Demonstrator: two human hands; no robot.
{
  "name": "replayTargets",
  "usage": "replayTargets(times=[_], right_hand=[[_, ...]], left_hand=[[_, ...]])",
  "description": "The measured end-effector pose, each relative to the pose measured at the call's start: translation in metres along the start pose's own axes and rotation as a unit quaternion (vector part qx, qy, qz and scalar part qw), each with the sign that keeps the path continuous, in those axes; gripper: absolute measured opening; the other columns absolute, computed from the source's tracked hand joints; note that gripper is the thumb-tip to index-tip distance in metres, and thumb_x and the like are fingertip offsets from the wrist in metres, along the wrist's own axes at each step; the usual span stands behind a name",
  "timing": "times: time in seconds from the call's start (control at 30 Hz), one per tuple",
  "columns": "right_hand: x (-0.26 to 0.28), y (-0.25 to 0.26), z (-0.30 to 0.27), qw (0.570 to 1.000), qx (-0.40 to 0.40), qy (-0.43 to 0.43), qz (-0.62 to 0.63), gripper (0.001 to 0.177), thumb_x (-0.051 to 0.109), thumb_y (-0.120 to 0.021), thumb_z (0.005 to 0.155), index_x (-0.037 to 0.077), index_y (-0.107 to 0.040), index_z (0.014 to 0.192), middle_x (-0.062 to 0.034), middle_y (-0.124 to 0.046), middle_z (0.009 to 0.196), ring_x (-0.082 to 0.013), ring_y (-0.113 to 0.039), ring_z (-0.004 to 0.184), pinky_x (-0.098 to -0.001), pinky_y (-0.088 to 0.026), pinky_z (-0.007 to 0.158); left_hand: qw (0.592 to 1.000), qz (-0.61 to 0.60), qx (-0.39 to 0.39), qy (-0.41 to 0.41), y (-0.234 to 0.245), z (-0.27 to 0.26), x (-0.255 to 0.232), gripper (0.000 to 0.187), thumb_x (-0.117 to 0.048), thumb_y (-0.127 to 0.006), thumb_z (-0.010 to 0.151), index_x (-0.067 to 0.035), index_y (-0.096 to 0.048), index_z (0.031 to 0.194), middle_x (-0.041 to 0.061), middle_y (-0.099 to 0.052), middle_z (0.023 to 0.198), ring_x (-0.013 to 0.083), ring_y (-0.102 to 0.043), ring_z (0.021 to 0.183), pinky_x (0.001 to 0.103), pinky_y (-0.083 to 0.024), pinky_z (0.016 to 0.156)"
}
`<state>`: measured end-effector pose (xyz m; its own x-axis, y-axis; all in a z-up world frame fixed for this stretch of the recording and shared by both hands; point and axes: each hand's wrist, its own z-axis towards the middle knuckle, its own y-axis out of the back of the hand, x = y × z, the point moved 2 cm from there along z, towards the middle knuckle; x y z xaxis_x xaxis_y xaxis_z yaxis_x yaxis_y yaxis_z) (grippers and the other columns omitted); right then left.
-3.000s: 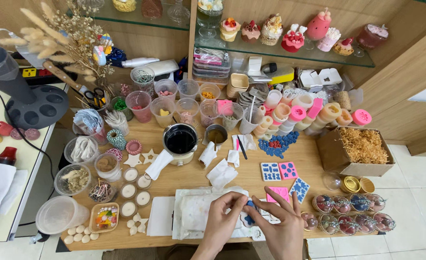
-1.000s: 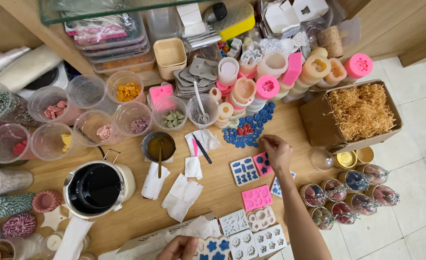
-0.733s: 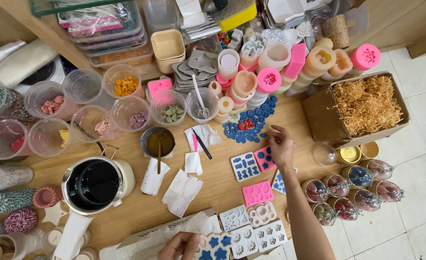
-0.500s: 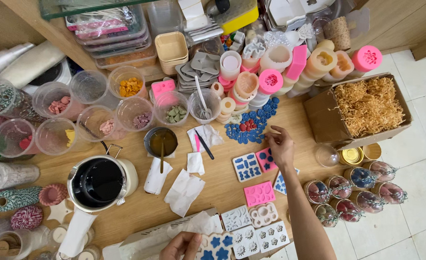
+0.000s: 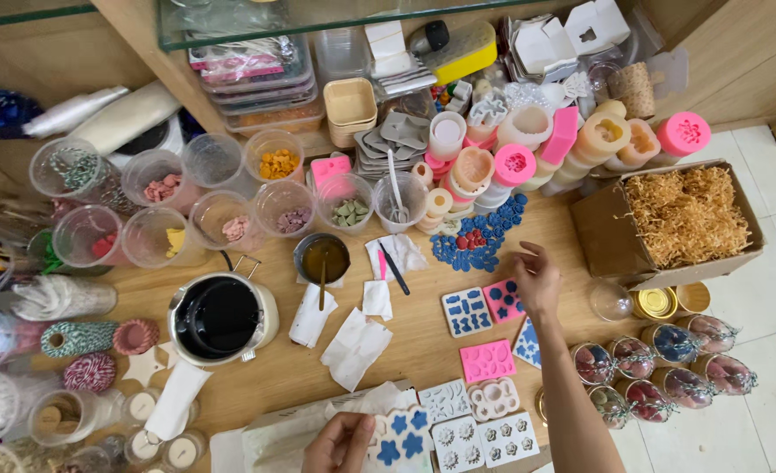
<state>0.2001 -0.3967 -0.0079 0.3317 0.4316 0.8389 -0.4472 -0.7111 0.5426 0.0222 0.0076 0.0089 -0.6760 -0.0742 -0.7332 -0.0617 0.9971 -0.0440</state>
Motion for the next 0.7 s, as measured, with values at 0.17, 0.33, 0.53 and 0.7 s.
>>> replayTargets(times=[0.17, 0.33, 0.53, 0.7], right_hand=[[0.083, 0.026, -0.067, 0.999, -0.027, 0.031, 0.034, 0.029, 0.011, -0.065, 0.103, -0.001, -0.066, 0.129, -0.0135, -0.077, 0.111, -0.0172, -0.073, 0.102, -0.0302, -0.058, 0.084], [0.161, 0.020, -0.190, 0.968, 0.122, 0.024, 0.219, 0.034, 0.008, -0.063, 0.097, -0.001, -0.063, 0.129, -0.0151, -0.073, 0.124, -0.0205, -0.070, 0.117, -0.0305, -0.056, 0.102], [0.209, 0.008, -0.277, 0.923, 0.213, -0.141, 0.287, 0.053, 0.001, -0.067, 0.091, 0.007, -0.057, 0.142, -0.0096, -0.073, 0.111, -0.0134, -0.066, 0.099, -0.0260, -0.053, 0.083], [0.216, 0.013, -0.307, 0.921, 0.236, -0.108, 0.289, 0.051, 0.003, -0.070, 0.088, 0.006, -0.060, 0.138, -0.0033, -0.073, 0.099, -0.0082, -0.066, 0.089, -0.0239, -0.053, 0.077]], left_hand=[[0.991, -0.075, 0.043, -0.104, -0.007, -0.014, -0.039, 0.019, -0.015, -0.069, 0.095, 0.003, -0.071, 0.100, 0.010, -0.077, 0.095, 0.0121, -0.071, 0.091, 0.028, -0.057, 0.084], [0.979, -0.156, 0.083, -0.097, -0.014, -0.043, -0.073, 0.020, -0.013, -0.069, 0.094, 0.002, -0.064, 0.108, 0.009, -0.073, 0.103, 0.0124, -0.070, 0.096, 0.027, -0.054, 0.087], [0.980, -0.136, 0.103, -0.102, -0.002, -0.091, -0.101, 0.023, -0.012, -0.068, 0.094, -0.004, -0.060, 0.114, 0.006, -0.072, 0.105, 0.0098, -0.067, 0.096, 0.025, -0.051, 0.084], [0.980, -0.109, 0.113, -0.119, 0.010, -0.127, -0.114, 0.024, -0.015, -0.068, 0.094, -0.003, -0.066, 0.115, 0.003, -0.072, 0.100, 0.0088, -0.067, 0.089, 0.024, -0.052, 0.078]])
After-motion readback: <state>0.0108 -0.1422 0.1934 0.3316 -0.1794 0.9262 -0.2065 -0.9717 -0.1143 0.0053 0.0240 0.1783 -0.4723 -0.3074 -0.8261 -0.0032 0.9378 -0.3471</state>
